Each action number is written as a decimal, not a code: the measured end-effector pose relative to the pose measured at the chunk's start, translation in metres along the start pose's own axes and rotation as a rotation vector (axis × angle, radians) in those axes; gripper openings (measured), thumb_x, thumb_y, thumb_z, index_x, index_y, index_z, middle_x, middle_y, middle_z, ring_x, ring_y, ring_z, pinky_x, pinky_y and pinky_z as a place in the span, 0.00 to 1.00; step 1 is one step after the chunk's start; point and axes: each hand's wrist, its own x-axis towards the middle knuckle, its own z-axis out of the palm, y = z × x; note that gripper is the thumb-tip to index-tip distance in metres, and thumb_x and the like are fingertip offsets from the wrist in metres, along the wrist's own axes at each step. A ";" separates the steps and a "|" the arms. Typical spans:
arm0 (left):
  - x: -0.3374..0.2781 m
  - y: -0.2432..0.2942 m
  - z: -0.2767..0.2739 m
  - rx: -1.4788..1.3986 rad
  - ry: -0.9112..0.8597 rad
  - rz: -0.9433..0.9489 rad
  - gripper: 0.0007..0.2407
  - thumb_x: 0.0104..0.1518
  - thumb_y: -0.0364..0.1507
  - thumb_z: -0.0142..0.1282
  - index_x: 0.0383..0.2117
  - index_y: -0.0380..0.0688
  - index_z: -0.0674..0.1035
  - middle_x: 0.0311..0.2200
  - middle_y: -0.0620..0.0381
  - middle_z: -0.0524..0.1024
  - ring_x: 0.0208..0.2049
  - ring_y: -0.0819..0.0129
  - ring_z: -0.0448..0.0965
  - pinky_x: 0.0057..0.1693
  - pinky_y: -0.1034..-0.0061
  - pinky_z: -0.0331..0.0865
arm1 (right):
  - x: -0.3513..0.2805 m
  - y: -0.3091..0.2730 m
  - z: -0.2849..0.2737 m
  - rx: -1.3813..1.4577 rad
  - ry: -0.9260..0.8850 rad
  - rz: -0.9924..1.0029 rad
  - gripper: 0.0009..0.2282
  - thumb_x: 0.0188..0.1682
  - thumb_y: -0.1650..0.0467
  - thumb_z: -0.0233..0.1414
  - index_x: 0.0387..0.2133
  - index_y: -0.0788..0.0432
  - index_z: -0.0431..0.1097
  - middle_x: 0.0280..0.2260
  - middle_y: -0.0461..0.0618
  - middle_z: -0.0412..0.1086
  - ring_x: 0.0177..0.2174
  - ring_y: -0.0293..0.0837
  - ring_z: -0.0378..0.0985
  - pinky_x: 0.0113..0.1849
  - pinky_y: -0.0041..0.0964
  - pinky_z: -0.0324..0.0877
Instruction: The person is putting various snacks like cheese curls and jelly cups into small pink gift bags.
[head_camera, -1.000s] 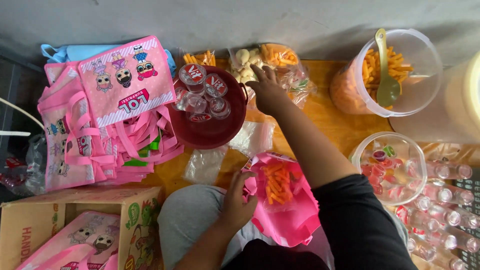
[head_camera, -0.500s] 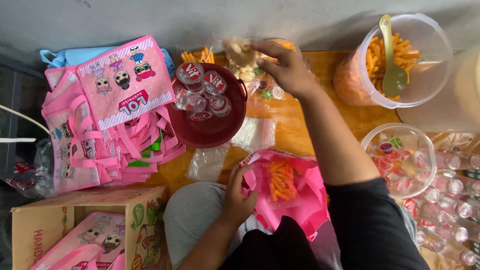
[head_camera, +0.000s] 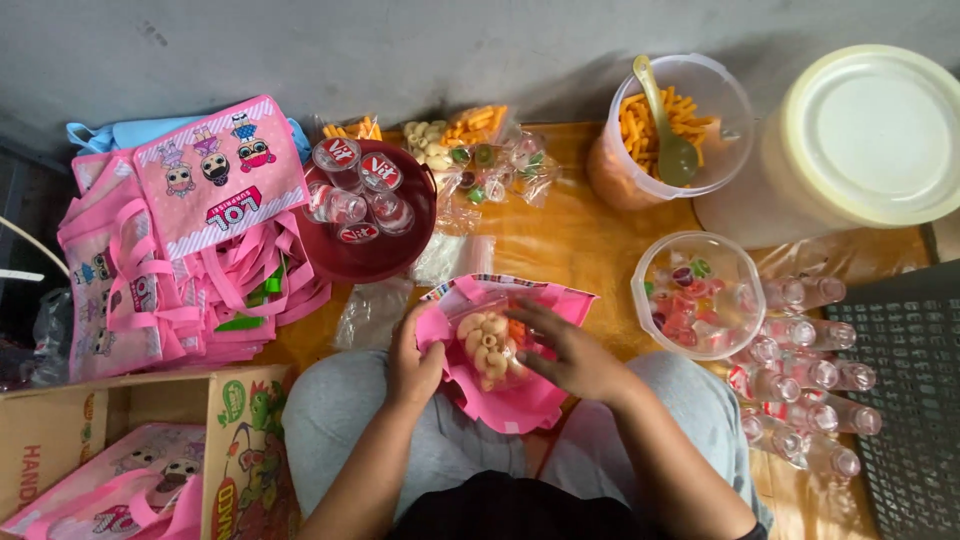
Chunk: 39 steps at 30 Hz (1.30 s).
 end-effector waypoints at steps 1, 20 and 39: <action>0.000 0.004 -0.002 -0.004 0.007 0.004 0.30 0.41 0.17 0.52 0.57 0.50 0.77 0.50 0.46 0.74 0.57 0.48 0.74 0.66 0.58 0.63 | -0.013 0.000 0.002 -0.007 -0.002 -0.005 0.27 0.49 0.70 0.58 0.63 0.59 0.62 0.64 0.71 0.53 0.58 0.76 0.60 0.52 0.67 0.69; 0.064 0.037 0.063 0.731 -0.486 0.332 0.10 0.61 0.33 0.52 0.46 0.67 0.81 0.37 0.65 0.82 0.42 0.58 0.84 0.50 0.59 0.76 | -0.051 0.136 0.075 -0.992 0.400 -0.407 0.04 0.40 0.63 0.59 0.28 0.39 0.76 0.27 0.36 0.71 0.34 0.38 0.77 0.49 0.49 0.61; -0.029 0.080 0.063 0.541 -0.610 0.203 0.07 0.63 0.33 0.50 0.35 0.51 0.82 0.35 0.56 0.81 0.44 0.54 0.82 0.50 0.62 0.77 | -0.048 0.129 0.052 -0.672 0.845 -0.404 0.04 0.43 0.67 0.63 0.30 0.48 0.78 0.21 0.39 0.67 0.30 0.43 0.73 0.40 0.39 0.60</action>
